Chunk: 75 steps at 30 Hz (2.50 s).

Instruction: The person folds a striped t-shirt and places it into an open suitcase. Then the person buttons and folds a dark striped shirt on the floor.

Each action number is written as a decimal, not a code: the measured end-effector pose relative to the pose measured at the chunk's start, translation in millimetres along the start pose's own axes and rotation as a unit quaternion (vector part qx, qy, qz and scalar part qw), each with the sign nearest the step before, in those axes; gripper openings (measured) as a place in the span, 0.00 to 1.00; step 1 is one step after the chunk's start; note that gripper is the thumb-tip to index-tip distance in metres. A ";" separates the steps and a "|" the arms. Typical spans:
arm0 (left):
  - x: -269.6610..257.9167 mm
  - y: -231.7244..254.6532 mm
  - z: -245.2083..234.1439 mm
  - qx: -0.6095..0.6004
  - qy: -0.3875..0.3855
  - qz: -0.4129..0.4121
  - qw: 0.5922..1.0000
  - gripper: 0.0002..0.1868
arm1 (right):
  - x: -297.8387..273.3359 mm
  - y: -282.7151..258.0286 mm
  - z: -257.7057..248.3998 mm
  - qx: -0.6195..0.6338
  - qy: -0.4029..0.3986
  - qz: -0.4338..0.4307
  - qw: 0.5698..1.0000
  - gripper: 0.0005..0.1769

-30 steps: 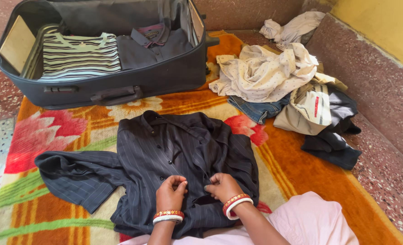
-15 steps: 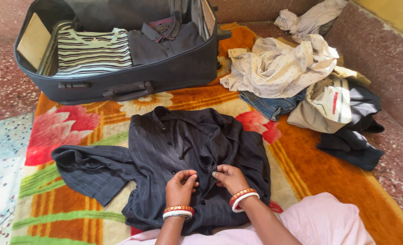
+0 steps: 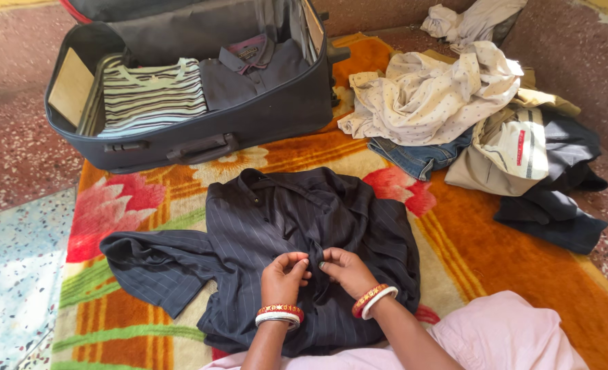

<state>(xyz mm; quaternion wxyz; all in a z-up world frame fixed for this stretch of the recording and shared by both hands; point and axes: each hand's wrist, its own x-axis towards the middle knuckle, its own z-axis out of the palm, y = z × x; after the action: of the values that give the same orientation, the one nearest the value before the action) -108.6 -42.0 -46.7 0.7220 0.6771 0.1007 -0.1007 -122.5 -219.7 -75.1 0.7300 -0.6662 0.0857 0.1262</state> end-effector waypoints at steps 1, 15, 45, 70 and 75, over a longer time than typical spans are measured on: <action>0.4 -1.1 -0.4 0.005 0.001 -0.003 1.000 0.08 | 0.1 0.7 1.8 -0.012 0.010 -0.008 1.000 0.08; 8.3 -15.4 -4.0 -0.057 0.000 -0.027 0.998 0.08 | -12.5 -20.0 13.7 -0.110 0.034 -0.064 0.991 0.08; -0.7 7.6 10.3 0.012 0.074 0.008 0.997 0.05 | -10.3 -25.4 19.4 -0.098 0.046 -0.085 0.991 0.07; 5.2 -14.4 -4.3 -0.092 0.045 -0.010 0.995 0.10 | -7.5 -14.4 15.8 -0.171 0.054 -0.038 0.983 0.08; 9.7 -27.5 -4.7 -0.094 0.043 0.004 0.995 0.16 | -18.8 -33.2 23.6 -0.169 0.066 -0.011 0.983 0.10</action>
<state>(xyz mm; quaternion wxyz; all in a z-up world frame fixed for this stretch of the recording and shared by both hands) -107.1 -39.1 -76.1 0.7776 0.6105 0.1386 -0.0587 -131.5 -200.2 -35.7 0.6014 -0.7875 0.1036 0.0866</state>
